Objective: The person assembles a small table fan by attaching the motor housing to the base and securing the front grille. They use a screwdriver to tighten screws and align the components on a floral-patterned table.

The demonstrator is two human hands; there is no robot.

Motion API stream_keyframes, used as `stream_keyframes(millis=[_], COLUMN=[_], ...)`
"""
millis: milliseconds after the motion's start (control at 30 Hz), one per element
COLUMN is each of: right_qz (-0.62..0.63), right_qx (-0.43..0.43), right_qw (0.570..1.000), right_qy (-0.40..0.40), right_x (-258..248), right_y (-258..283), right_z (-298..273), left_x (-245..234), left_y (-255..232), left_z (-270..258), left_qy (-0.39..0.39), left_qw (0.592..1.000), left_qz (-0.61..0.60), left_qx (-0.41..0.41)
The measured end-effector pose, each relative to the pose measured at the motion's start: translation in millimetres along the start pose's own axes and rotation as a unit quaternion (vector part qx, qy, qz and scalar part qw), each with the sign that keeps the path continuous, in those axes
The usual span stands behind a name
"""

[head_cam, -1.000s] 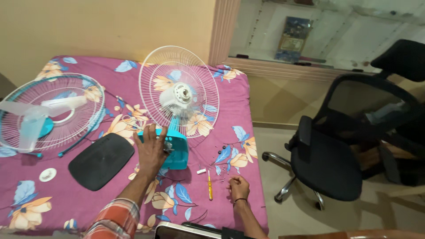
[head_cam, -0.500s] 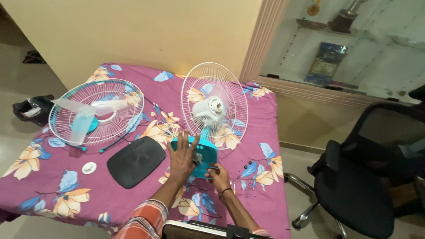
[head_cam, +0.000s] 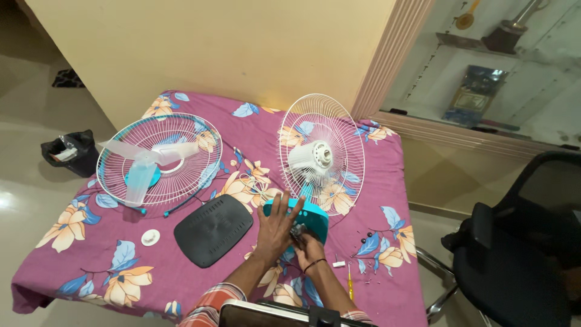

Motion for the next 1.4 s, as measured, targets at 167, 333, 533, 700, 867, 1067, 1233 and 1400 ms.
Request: stream_keyframes(millis=[167,333,533,700,867,1067,1233,1400], right_qz=[-0.024,-0.004,0.041,0.037,-0.004,-0.002,-0.039,-0.083], right_qx=[-0.031,-0.083,-0.068,-0.080,-0.074,-0.077,-0.028,0.022], right_qw=[0.998,0.996,0.996,0.995,0.996,0.996,0.999,0.996], right_qy=[-0.041,-0.032,-0.039,-0.040,-0.042,0.036,0.021,0.040], right_x=[-9,-9,-15,-12,-11,11,32,53], right_y=[1,3,5,18,21,-1,-32,-58], right_z=[-3,-13,-29,-34,-35,-32,-37,-44], left_x=[4,15,-2,-3,2,23,19,-8], left_y=[9,29,62,73,62,61,94,126], left_z=[-3,-7,-39,-65,-85,-99,-112,-129], left_qy=[0.036,0.103,0.030,0.000,-0.010,0.012,-0.023,-0.067], left_qw=[0.998,0.991,0.988,0.974,0.964,0.941,0.929,0.953], left_qz=[-0.014,-0.017,-0.153,-0.216,-0.227,-0.300,-0.331,-0.252], left_qx=[0.053,0.080,0.021,-0.073,-0.139,-0.154,-0.165,-0.152])
Point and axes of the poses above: each hand's wrist, its own z-axis towards the middle knuckle, its own x-axis out of the palm, y = z × x, the point moved 9 cm from there along z, towards the middle knuckle, and after that the axes turned 9 degrees about y, right-handed, at the moved point
